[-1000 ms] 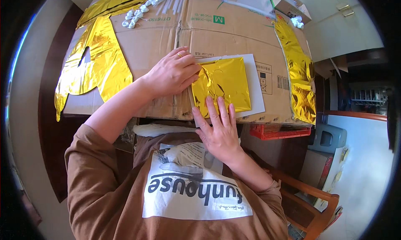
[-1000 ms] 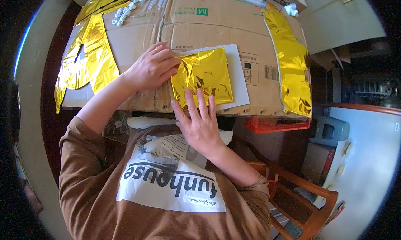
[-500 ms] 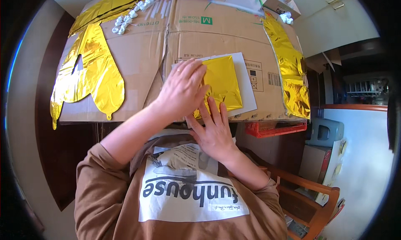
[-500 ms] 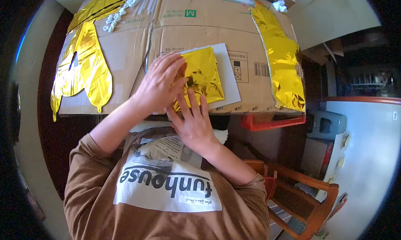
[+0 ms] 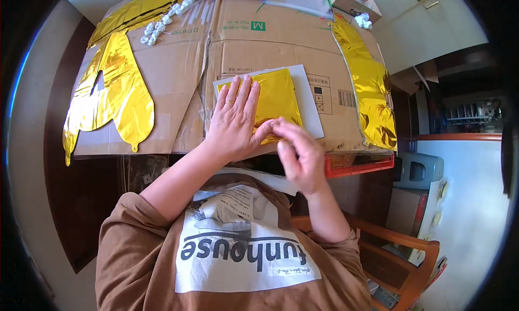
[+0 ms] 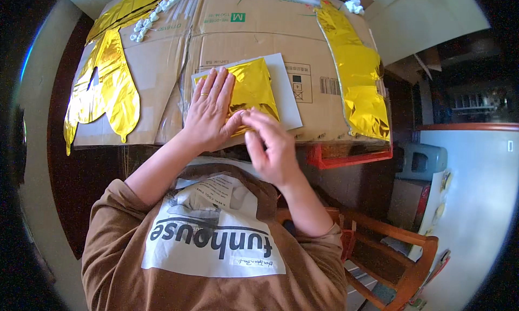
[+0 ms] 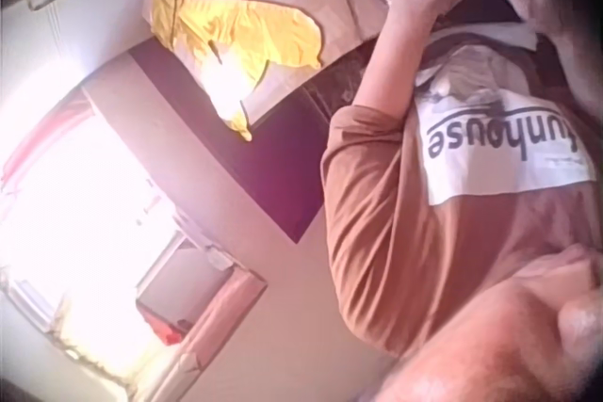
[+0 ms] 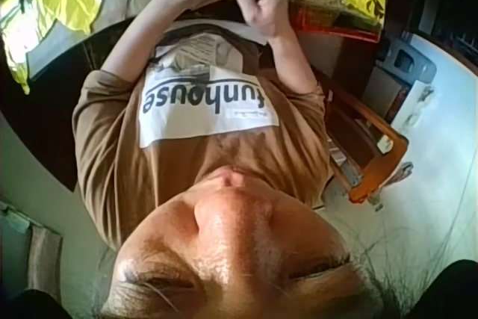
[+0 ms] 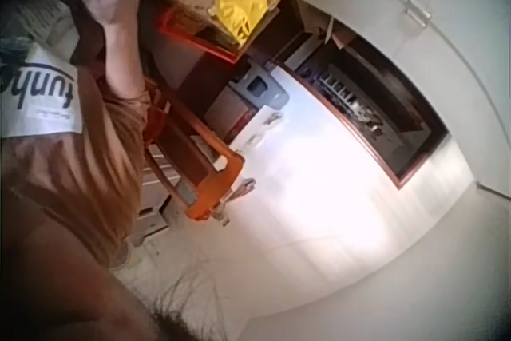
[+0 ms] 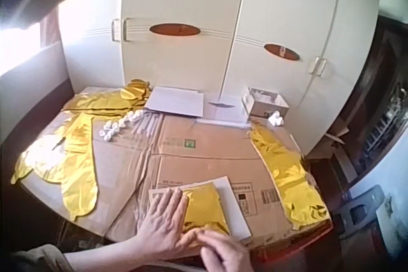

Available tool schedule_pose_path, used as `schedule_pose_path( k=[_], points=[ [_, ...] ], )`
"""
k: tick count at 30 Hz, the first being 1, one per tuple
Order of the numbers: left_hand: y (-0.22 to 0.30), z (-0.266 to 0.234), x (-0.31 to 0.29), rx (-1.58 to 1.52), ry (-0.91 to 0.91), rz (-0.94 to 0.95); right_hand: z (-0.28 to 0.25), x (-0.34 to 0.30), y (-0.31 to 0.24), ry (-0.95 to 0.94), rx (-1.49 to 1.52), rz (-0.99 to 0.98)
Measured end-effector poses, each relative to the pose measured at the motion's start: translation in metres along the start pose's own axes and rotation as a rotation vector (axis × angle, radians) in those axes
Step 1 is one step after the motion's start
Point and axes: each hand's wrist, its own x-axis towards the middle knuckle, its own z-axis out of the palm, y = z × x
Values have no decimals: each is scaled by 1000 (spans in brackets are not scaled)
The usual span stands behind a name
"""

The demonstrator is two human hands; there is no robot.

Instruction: Folding gold foil balloons and placing them into white envelopes at a workbench.

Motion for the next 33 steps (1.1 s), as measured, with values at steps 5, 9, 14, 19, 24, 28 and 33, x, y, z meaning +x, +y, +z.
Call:
schedule_pose_path(
  k=[5, 9, 14, 19, 24, 28, 33],
  points=[
    [0, 5, -2, 82, 14, 18, -7, 55, 4, -104, -435, -160],
    [5, 1, 1, 153, -21, 14, 6, 83, 47, -291, -779, -192],
    [5, 2, 0, 85, -14, -4, 0, 73, 66, -327, -846, -120],
    [4, -4, -2, 90, -55, 9, 0, 65, 68, -304, -854, -107],
    [3, -6, -2, 52, -65, 3, 0, 65, 68, -299, -875, -104],
    [9, -17, 5, -18, -100, -67, 1, 67, 67, -312, -915, -105],
    [15, -2, 8, 93, -28, -66, -1, 68, 69, -312, -925, -147]
  ],
)
